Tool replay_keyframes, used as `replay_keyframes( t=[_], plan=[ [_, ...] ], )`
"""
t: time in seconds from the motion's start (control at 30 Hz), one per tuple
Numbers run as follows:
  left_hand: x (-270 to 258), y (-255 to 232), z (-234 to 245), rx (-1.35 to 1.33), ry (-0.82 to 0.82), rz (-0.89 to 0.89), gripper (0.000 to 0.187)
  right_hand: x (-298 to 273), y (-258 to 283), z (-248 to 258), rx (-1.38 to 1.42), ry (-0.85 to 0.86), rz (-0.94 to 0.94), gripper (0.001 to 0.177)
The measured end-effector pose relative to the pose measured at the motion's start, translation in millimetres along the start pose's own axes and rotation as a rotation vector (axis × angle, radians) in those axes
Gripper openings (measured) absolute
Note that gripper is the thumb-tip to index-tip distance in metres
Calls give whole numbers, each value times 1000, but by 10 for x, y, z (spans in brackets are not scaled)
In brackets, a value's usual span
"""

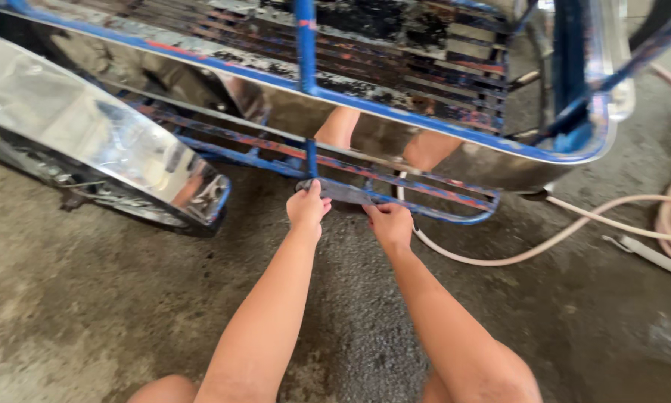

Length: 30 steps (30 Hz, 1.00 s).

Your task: The person wipes the exterior metal bars, the shiny fender, and the wheel spokes of a motorcycle sidecar using a cloth, then continues by wiping the motorcycle seat and tank.

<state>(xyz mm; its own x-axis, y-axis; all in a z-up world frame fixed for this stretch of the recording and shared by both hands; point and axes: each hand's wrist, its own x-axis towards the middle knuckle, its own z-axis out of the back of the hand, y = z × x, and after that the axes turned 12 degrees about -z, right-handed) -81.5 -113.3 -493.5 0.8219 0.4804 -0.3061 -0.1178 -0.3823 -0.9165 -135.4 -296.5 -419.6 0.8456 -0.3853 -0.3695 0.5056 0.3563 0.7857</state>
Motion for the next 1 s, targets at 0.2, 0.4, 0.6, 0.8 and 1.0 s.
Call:
replay_keyframes(
  t=[0.2, 0.4, 0.6, 0.8, 1.0],
  plan=[
    [-55, -692, 405, -22, -67, -28, 30, -303, 459, -314, 108, 51, 155, 33],
    [-467, -1571, 501, 40, -10, -250, 32, -784, 712, -308, 232, -3, 516, 26],
    [-961, -2379, 1056, 162, -86, -507, 55, -1236, 1321, -415, 401, -5, 707, 21],
    [-1049, -2844, 1735, -21, -271, -496, 44, -1741, 2135, -1012, 364, 83, 964, 16],
    [-681, -3144, 2081, 670, -327, -1254, 40, -2040, 2654, -2014, 129, 344, 1142, 44]
  ],
)
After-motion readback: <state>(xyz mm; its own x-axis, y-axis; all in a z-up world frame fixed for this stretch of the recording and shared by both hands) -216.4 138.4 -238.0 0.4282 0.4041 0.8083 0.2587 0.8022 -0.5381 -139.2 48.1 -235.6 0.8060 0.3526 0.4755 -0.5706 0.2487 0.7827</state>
